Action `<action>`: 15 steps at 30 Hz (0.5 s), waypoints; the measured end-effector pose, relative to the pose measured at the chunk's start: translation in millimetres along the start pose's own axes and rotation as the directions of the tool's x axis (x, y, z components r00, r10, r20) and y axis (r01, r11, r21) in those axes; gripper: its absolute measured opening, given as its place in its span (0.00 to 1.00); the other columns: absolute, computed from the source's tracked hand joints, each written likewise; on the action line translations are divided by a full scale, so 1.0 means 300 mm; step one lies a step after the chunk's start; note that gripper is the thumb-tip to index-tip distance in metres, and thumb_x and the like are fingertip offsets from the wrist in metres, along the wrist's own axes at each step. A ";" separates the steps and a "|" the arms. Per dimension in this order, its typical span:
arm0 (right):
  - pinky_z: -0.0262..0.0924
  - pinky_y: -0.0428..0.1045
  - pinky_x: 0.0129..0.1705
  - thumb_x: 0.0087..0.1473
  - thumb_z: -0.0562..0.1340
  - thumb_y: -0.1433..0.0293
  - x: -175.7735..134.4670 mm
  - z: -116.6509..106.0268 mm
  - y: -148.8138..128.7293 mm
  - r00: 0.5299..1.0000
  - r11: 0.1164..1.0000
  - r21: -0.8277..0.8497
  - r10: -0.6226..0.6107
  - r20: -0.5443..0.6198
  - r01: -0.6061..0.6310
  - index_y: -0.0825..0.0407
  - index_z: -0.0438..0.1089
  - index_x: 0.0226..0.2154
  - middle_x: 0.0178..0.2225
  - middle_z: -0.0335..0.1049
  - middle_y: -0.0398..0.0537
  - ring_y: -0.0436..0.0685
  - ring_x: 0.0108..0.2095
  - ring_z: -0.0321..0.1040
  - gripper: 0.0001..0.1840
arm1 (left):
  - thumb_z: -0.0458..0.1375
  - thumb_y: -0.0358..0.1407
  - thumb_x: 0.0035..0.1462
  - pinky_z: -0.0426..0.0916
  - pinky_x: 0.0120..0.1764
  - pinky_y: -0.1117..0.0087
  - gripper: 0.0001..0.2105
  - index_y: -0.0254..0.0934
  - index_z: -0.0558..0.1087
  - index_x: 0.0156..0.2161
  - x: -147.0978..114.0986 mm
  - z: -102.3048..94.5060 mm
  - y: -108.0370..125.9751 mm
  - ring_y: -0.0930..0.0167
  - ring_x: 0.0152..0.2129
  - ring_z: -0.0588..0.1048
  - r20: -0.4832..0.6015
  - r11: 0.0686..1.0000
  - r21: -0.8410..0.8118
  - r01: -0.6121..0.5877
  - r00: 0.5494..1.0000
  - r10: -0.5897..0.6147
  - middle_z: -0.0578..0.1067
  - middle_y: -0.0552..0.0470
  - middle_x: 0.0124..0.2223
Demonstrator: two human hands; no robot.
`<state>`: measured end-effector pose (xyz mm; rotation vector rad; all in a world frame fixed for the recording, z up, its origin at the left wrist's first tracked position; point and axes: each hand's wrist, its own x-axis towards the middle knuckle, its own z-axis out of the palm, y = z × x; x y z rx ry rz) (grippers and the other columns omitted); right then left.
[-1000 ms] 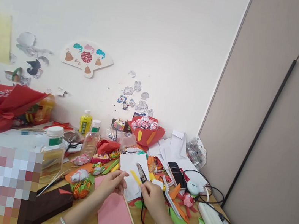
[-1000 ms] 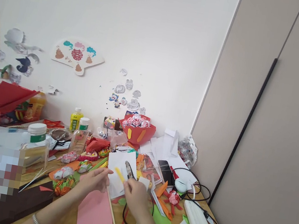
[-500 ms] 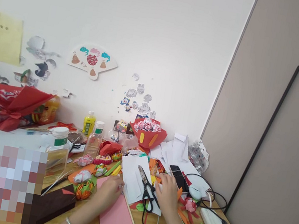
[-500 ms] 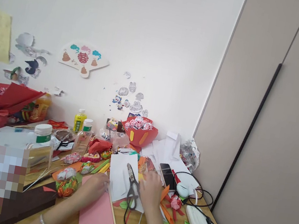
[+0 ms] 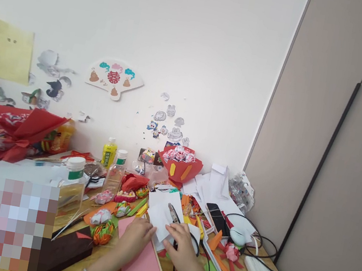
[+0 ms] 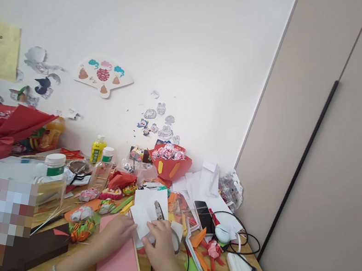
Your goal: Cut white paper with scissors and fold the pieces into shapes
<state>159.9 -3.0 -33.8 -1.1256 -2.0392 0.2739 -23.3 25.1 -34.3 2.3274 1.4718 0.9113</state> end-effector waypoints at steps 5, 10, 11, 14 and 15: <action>0.52 0.57 0.53 0.51 0.59 0.66 0.002 0.030 0.022 0.999 0.976 0.219 0.009 -0.047 0.002 0.47 0.68 0.47 0.46 0.68 0.50 0.59 0.49 0.59 0.18 | 0.41 0.51 0.55 0.64 0.39 0.64 0.25 0.33 0.73 0.30 0.012 -0.005 0.011 0.65 0.32 0.71 -0.005 0.860 -0.504 0.081 0.995 -0.097 0.75 0.45 0.32; 0.53 0.56 0.53 0.52 0.59 0.64 0.002 0.021 0.015 0.997 0.931 0.358 0.080 -0.022 -0.067 0.50 0.71 0.44 0.45 0.69 0.53 0.59 0.48 0.62 0.16 | 0.53 0.55 0.45 0.65 0.37 0.68 0.24 0.34 0.73 0.35 0.008 -0.029 0.048 0.66 0.34 0.71 0.137 0.609 -0.773 0.177 0.984 -0.112 0.75 0.48 0.35; 0.54 0.55 0.52 0.52 0.59 0.64 0.002 0.017 0.010 0.998 0.927 0.372 0.069 -0.014 -0.059 0.50 0.71 0.44 0.45 0.69 0.53 0.59 0.48 0.63 0.16 | 0.56 0.54 0.43 0.65 0.36 0.69 0.24 0.34 0.73 0.35 0.007 -0.030 0.051 0.67 0.33 0.71 0.142 0.591 -0.785 0.184 0.983 -0.118 0.74 0.49 0.34; 0.55 0.55 0.51 0.53 0.57 0.62 0.002 0.009 -0.004 1.000 0.924 0.382 0.012 0.020 -0.019 0.50 0.72 0.41 0.42 0.71 0.52 0.59 0.46 0.64 0.16 | 0.60 0.53 0.38 0.64 0.32 0.70 0.22 0.34 0.72 0.30 0.010 -0.021 0.049 0.69 0.28 0.71 0.126 0.549 -0.812 0.197 0.978 -0.164 0.73 0.51 0.29; 0.56 0.55 0.50 0.53 0.57 0.62 0.002 0.009 -0.006 1.000 0.923 0.385 0.002 0.024 -0.011 0.50 0.72 0.40 0.41 0.71 0.52 0.59 0.45 0.65 0.15 | 0.61 0.52 0.37 0.64 0.31 0.71 0.22 0.33 0.72 0.29 0.012 -0.016 0.046 0.71 0.26 0.70 0.119 0.540 -0.818 0.198 0.977 -0.177 0.72 0.52 0.27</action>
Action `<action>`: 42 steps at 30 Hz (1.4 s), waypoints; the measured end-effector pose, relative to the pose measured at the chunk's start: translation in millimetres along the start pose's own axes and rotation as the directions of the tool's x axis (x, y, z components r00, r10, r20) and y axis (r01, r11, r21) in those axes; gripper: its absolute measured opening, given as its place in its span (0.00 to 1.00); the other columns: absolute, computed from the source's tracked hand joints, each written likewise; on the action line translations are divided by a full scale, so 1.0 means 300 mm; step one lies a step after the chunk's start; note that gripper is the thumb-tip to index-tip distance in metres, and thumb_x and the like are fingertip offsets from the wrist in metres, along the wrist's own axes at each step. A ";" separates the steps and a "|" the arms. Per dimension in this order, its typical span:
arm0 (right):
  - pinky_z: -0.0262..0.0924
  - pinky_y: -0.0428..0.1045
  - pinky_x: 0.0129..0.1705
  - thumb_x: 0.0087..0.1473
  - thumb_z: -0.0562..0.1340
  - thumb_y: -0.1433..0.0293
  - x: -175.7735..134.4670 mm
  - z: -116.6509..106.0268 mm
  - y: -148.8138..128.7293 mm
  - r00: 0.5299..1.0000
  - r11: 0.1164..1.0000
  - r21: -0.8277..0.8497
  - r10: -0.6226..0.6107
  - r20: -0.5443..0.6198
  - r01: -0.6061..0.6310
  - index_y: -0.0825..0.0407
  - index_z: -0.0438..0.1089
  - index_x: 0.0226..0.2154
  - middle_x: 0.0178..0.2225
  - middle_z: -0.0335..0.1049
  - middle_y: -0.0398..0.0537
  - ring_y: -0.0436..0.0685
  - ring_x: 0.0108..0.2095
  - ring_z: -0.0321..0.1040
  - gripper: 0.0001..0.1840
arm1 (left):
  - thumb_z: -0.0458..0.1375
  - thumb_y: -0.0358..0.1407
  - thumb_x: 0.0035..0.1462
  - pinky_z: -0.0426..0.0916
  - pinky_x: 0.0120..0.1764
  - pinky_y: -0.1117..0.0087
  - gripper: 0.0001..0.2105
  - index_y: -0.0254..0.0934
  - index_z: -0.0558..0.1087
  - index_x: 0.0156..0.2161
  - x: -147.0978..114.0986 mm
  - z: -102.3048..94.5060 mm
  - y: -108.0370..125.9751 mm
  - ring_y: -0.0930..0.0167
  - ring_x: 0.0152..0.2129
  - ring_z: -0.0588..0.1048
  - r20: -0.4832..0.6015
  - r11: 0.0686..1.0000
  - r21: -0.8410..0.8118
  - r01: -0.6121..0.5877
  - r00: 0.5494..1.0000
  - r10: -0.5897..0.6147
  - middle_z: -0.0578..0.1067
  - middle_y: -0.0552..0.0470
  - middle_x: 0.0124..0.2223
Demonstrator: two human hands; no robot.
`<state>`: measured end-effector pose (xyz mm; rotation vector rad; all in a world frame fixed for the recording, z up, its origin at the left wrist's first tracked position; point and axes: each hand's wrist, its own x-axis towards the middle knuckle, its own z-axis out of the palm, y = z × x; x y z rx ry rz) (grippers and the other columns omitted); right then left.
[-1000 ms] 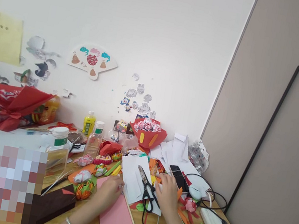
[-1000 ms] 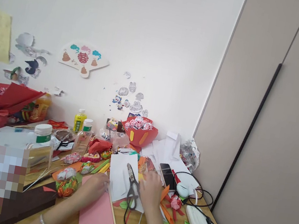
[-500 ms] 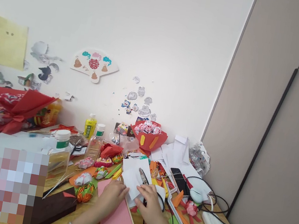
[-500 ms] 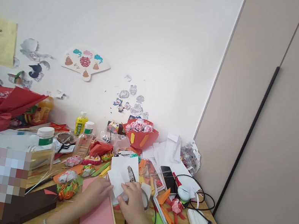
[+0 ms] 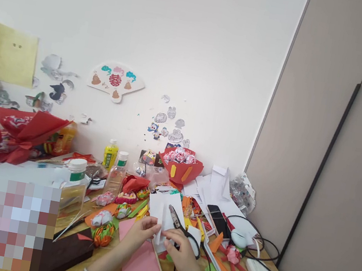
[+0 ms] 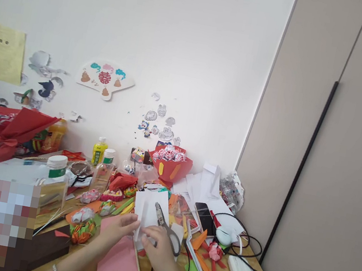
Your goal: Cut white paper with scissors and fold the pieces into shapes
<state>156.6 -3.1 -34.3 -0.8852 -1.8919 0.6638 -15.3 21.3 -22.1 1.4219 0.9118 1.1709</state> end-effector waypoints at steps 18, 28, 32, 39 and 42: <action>0.56 0.45 0.27 0.44 0.62 0.60 0.024 0.013 0.018 0.933 0.914 0.338 0.301 -0.198 -0.223 0.54 0.63 0.24 0.21 0.61 0.40 0.51 0.24 0.59 0.14 | 0.60 0.50 0.37 0.59 0.19 0.75 0.20 0.37 0.60 0.27 -0.040 0.088 -0.042 0.76 0.14 0.66 0.274 0.983 0.104 0.153 0.945 -0.177 0.68 0.60 0.18; 0.52 0.44 0.27 0.45 0.58 0.67 0.017 0.013 0.001 0.938 0.955 0.174 0.276 -0.209 -0.242 0.53 0.63 0.24 0.21 0.58 0.38 0.50 0.24 0.55 0.06 | 0.48 0.63 0.41 0.52 0.14 0.75 0.26 0.38 0.59 0.25 -0.058 0.092 -0.036 0.77 0.08 0.61 0.274 0.965 0.227 0.130 0.943 -0.191 0.64 0.61 0.13; 0.52 0.45 0.27 0.44 0.58 0.70 0.016 0.003 -0.026 0.950 0.966 0.057 0.259 -0.175 -0.252 0.54 0.67 0.24 0.21 0.63 0.40 0.51 0.25 0.58 0.04 | 0.47 0.64 0.40 0.49 0.15 0.76 0.27 0.38 0.59 0.24 -0.063 0.087 -0.031 0.79 0.08 0.55 0.268 0.949 0.305 0.080 0.949 -0.166 0.57 0.64 0.11; 0.51 0.44 0.27 0.45 0.59 0.70 0.013 0.004 -0.024 0.945 0.957 -0.067 0.266 -0.191 -0.283 0.54 0.69 0.22 0.21 0.65 0.40 0.51 0.25 0.59 0.05 | 0.41 0.66 0.42 0.51 0.17 0.74 0.28 0.40 0.55 0.21 -0.059 0.083 -0.020 0.78 0.11 0.55 0.246 0.901 0.433 -0.009 0.963 -0.108 0.55 0.63 0.11; 0.51 0.44 0.27 0.46 0.58 0.70 0.011 0.000 -0.025 0.965 0.961 -0.137 0.220 -0.142 -0.239 0.53 0.70 0.24 0.22 0.66 0.40 0.51 0.25 0.60 0.05 | 0.40 0.66 0.42 0.50 0.17 0.74 0.29 0.39 0.57 0.20 -0.059 0.077 -0.007 0.77 0.10 0.56 0.220 0.870 0.493 0.015 0.965 -0.142 0.56 0.62 0.11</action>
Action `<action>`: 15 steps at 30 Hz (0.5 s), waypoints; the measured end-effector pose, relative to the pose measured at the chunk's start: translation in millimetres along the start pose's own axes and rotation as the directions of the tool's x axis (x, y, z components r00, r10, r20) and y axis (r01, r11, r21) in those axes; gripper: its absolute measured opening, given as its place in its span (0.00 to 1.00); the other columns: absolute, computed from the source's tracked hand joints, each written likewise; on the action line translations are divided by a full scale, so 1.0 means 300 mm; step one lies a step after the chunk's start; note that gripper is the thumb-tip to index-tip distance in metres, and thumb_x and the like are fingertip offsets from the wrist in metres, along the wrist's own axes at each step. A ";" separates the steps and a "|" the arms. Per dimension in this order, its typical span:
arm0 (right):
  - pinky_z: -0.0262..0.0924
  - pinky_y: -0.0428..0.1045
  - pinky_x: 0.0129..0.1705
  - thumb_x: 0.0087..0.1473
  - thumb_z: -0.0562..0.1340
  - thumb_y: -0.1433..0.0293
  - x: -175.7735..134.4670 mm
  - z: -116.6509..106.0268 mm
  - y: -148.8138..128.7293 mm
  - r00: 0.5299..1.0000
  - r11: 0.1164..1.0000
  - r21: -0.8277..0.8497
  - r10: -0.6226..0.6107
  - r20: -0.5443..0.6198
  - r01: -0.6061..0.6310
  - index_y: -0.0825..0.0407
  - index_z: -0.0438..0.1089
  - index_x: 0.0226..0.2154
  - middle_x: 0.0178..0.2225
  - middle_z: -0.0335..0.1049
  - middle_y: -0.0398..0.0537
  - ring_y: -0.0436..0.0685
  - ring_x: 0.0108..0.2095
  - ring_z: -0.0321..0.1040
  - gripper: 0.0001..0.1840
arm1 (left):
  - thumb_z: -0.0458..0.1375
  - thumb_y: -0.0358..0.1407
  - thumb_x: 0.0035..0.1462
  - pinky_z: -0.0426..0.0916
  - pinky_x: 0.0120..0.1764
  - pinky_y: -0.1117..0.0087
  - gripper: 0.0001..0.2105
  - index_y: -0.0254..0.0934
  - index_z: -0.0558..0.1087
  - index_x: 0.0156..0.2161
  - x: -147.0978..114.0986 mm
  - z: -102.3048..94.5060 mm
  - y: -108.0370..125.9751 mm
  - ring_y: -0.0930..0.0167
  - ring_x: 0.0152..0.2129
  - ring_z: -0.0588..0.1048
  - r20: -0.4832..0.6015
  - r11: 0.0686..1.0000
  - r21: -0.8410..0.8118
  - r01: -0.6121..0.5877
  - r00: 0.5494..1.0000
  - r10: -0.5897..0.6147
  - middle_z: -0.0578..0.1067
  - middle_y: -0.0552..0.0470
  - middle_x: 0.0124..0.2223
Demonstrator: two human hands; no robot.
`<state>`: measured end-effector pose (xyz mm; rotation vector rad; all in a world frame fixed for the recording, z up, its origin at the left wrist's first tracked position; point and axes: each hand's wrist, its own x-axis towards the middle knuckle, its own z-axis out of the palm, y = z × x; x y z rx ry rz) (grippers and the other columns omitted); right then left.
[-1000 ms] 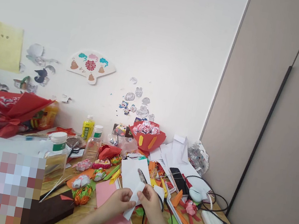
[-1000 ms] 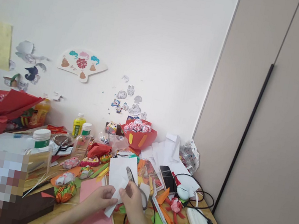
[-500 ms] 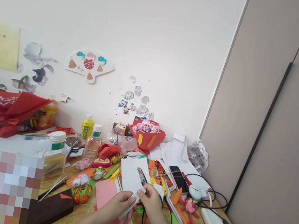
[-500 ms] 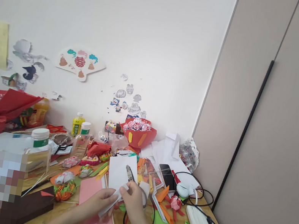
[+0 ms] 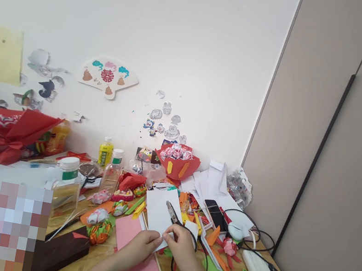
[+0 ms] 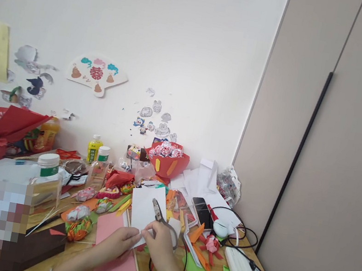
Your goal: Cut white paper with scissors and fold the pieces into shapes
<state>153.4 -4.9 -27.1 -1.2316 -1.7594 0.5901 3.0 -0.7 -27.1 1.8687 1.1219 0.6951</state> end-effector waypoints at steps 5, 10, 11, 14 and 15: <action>0.51 0.44 0.28 0.47 0.58 0.70 0.007 -0.006 0.015 1.000 0.996 -0.086 -0.004 -0.019 0.003 0.52 0.70 0.25 0.23 0.68 0.41 0.52 0.26 0.61 0.06 | 0.46 0.65 0.39 0.49 0.13 0.75 0.28 0.38 0.60 0.26 0.001 -0.033 -0.001 0.77 0.08 0.58 0.043 0.993 -0.088 0.075 0.996 -0.072 0.67 0.59 0.15; 0.49 0.44 0.26 0.49 0.57 0.69 0.008 -0.004 0.024 1.000 0.995 -0.100 -0.006 -0.002 0.006 0.52 0.69 0.24 0.21 0.67 0.40 0.51 0.23 0.61 0.07 | 0.46 0.60 0.44 0.51 0.16 0.75 0.24 0.38 0.60 0.24 0.010 -0.050 -0.020 0.77 0.10 0.59 -0.013 0.998 -0.065 0.003 1.000 -0.004 0.67 0.58 0.16; 0.49 0.43 0.25 0.49 0.56 0.69 0.008 -0.003 0.025 1.000 0.995 -0.097 -0.005 0.007 0.006 0.52 0.69 0.24 0.20 0.66 0.40 0.51 0.22 0.61 0.08 | 0.46 0.58 0.46 0.53 0.17 0.75 0.23 0.38 0.60 0.23 0.012 -0.050 -0.023 0.77 0.11 0.60 -0.021 0.999 -0.047 -0.014 1.000 0.013 0.66 0.58 0.16; 0.48 0.43 0.24 0.50 0.56 0.69 0.009 0.000 0.033 1.000 0.996 -0.085 0.007 0.028 -0.005 0.52 0.69 0.23 0.18 0.65 0.39 0.50 0.21 0.60 0.08 | 0.48 0.55 0.48 0.55 0.22 0.75 0.21 0.38 0.59 0.21 0.014 -0.049 -0.027 0.75 0.15 0.64 -0.035 0.999 -0.011 -0.040 0.999 0.040 0.65 0.59 0.16; 0.48 0.43 0.24 0.50 0.56 0.69 0.009 0.001 0.037 1.000 0.997 -0.078 0.010 0.029 -0.007 0.52 0.69 0.23 0.18 0.65 0.39 0.50 0.20 0.60 0.09 | 0.47 0.55 0.48 0.55 0.22 0.75 0.20 0.38 0.59 0.21 0.015 -0.050 -0.027 0.75 0.16 0.63 -0.037 0.999 -0.006 -0.041 0.998 0.041 0.64 0.59 0.16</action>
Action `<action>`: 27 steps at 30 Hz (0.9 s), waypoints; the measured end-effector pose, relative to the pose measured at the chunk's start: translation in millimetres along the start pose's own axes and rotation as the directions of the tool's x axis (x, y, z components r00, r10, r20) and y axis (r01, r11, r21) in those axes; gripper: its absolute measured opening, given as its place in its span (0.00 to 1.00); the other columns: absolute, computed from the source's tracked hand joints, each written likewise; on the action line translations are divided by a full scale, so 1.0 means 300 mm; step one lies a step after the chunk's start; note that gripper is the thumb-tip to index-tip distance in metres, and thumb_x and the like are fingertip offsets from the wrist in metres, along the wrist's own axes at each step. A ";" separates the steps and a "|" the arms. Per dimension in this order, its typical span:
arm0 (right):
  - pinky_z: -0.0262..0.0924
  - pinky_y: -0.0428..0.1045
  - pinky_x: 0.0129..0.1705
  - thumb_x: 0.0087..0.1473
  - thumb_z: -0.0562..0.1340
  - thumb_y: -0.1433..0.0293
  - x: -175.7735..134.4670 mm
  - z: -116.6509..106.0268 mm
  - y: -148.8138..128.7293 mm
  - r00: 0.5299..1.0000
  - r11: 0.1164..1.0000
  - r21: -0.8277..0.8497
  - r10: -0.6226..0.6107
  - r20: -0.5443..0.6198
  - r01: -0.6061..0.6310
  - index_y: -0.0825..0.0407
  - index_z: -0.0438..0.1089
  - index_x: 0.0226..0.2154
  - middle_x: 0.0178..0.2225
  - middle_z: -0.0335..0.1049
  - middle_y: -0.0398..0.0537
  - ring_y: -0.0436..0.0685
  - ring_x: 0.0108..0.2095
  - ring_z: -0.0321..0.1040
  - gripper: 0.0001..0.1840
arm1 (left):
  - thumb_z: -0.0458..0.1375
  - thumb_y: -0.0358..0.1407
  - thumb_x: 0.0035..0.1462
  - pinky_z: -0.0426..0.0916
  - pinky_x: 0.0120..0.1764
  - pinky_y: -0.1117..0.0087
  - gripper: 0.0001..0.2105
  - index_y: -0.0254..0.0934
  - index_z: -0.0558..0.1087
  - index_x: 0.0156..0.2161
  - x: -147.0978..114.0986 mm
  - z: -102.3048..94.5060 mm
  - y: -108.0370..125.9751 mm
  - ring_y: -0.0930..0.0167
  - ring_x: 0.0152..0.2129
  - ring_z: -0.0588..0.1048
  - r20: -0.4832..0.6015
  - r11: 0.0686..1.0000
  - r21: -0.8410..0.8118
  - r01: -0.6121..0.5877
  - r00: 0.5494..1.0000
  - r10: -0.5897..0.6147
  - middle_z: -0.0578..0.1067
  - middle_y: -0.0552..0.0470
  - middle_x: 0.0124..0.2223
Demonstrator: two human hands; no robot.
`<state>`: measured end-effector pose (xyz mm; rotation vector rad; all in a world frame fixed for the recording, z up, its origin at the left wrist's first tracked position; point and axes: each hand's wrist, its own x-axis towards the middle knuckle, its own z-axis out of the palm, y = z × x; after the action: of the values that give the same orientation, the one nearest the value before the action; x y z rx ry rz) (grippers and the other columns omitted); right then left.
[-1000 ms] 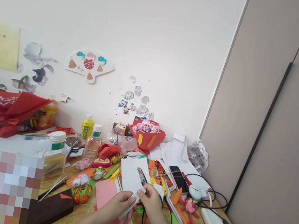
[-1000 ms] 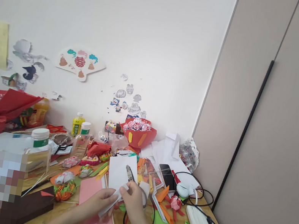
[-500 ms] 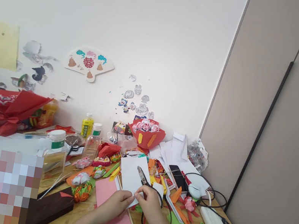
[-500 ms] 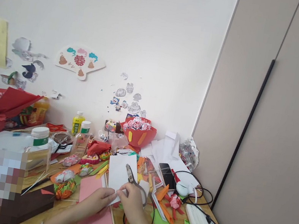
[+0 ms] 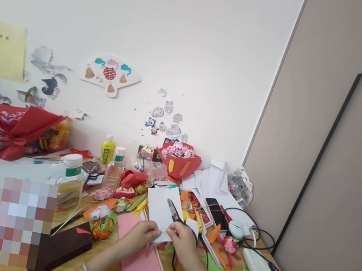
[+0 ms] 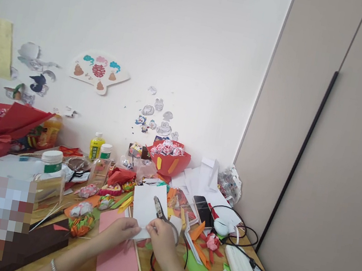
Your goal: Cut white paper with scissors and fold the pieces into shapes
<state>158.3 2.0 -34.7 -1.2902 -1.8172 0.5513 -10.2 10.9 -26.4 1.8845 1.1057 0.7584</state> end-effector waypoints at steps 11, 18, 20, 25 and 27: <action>0.51 0.43 0.27 0.49 0.58 0.69 -0.010 -0.009 -0.006 0.994 0.995 0.047 -0.092 0.066 0.090 0.52 0.69 0.24 0.22 0.67 0.39 0.50 0.25 0.62 0.07 | 0.46 0.50 0.49 0.54 0.24 0.74 0.17 0.38 0.57 0.20 0.002 -0.004 -0.001 0.74 0.20 0.60 -0.008 0.990 0.132 -0.041 0.999 0.042 0.60 0.59 0.20; 0.49 0.42 0.23 0.48 0.57 0.69 -0.003 -0.009 -0.002 0.999 0.996 0.090 -0.029 0.012 0.028 0.53 0.67 0.22 0.18 0.62 0.38 0.49 0.22 0.58 0.08 | 0.49 0.56 0.44 0.49 0.15 0.75 0.21 0.37 0.62 0.24 -0.005 -0.042 0.023 0.78 0.09 0.55 0.026 0.996 -0.023 0.089 0.996 -0.089 0.64 0.61 0.14; 0.50 0.43 0.23 0.48 0.57 0.68 -0.002 -0.013 -0.002 1.000 0.992 0.125 -0.009 0.015 0.007 0.53 0.67 0.22 0.18 0.62 0.38 0.49 0.21 0.58 0.08 | 0.50 0.58 0.43 0.49 0.14 0.76 0.23 0.37 0.63 0.24 -0.004 -0.049 0.026 0.79 0.08 0.56 0.035 0.995 -0.077 0.070 0.997 -0.067 0.65 0.60 0.14; 0.52 0.43 0.22 0.50 0.56 0.65 0.004 -0.021 -0.003 0.998 0.973 0.224 0.049 0.039 -0.057 0.52 0.66 0.24 0.16 0.61 0.38 0.49 0.18 0.59 0.09 | 0.50 0.60 0.41 0.52 0.15 0.77 0.25 0.38 0.60 0.22 0.004 -0.054 0.020 0.78 0.08 0.59 0.038 0.973 -0.226 0.041 0.999 -0.034 0.61 0.63 0.11; 0.52 0.43 0.21 0.50 0.56 0.65 0.007 -0.020 0.002 0.997 0.966 0.248 0.063 0.046 -0.072 0.53 0.65 0.24 0.16 0.60 0.37 0.49 0.18 0.59 0.10 | 0.51 0.60 0.41 0.52 0.15 0.77 0.25 0.37 0.60 0.22 0.007 -0.055 0.017 0.78 0.08 0.60 0.046 0.967 -0.249 0.045 0.998 -0.035 0.61 0.62 0.11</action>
<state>163.3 3.5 -30.9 -1.1786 -1.6769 0.8201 -20.4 16.9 -13.5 1.6536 0.9706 0.7931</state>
